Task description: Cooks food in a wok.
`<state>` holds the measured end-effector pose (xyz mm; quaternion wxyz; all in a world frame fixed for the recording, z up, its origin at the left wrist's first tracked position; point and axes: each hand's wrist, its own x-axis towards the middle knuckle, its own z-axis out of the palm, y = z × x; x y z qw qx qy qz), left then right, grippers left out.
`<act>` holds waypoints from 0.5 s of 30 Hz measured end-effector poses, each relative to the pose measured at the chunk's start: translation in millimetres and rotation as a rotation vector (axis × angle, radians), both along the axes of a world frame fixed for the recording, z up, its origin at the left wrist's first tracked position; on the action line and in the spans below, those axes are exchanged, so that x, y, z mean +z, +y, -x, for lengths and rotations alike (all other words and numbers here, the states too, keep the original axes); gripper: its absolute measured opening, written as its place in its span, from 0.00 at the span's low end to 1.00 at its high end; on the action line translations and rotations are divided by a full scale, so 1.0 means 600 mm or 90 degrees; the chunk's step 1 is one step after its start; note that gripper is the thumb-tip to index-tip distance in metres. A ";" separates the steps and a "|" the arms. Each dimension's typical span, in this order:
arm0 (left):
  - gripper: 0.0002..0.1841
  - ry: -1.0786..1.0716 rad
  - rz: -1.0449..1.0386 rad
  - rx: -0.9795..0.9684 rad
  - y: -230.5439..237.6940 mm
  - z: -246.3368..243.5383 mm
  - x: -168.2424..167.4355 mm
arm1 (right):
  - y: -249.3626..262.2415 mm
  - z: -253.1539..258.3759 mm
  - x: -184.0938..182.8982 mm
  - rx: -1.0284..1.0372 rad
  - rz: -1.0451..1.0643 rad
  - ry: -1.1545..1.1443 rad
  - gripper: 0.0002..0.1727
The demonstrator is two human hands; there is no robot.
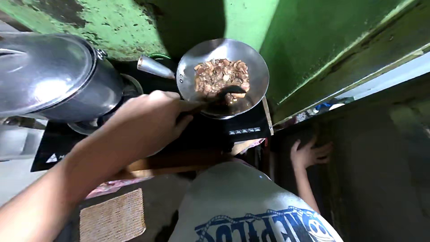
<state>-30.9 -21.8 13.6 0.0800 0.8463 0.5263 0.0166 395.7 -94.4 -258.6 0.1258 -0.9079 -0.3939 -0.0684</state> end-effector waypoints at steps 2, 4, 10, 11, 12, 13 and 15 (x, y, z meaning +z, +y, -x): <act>0.14 -0.011 -0.004 -0.001 -0.001 0.004 0.000 | -0.002 -0.001 -0.001 0.009 0.003 0.004 0.41; 0.19 -0.076 -0.090 -0.037 0.002 0.041 -0.001 | -0.004 -0.004 -0.005 0.014 0.002 -0.010 0.41; 0.18 -0.040 -0.064 0.055 0.017 0.045 0.000 | 0.001 -0.009 -0.009 -0.004 -0.003 0.004 0.41; 0.16 -0.021 -0.015 0.077 0.018 0.030 -0.003 | 0.001 -0.010 -0.009 -0.004 -0.002 0.003 0.41; 0.16 -0.007 0.015 0.087 0.018 0.022 -0.007 | 0.000 -0.012 -0.009 0.000 -0.003 -0.003 0.42; 0.16 -0.006 0.016 0.078 0.018 0.025 -0.010 | -0.001 -0.015 -0.009 0.007 -0.004 -0.009 0.41; 0.18 -0.037 -0.052 0.038 0.027 0.052 -0.015 | -0.005 -0.017 -0.008 0.009 -0.004 -0.013 0.42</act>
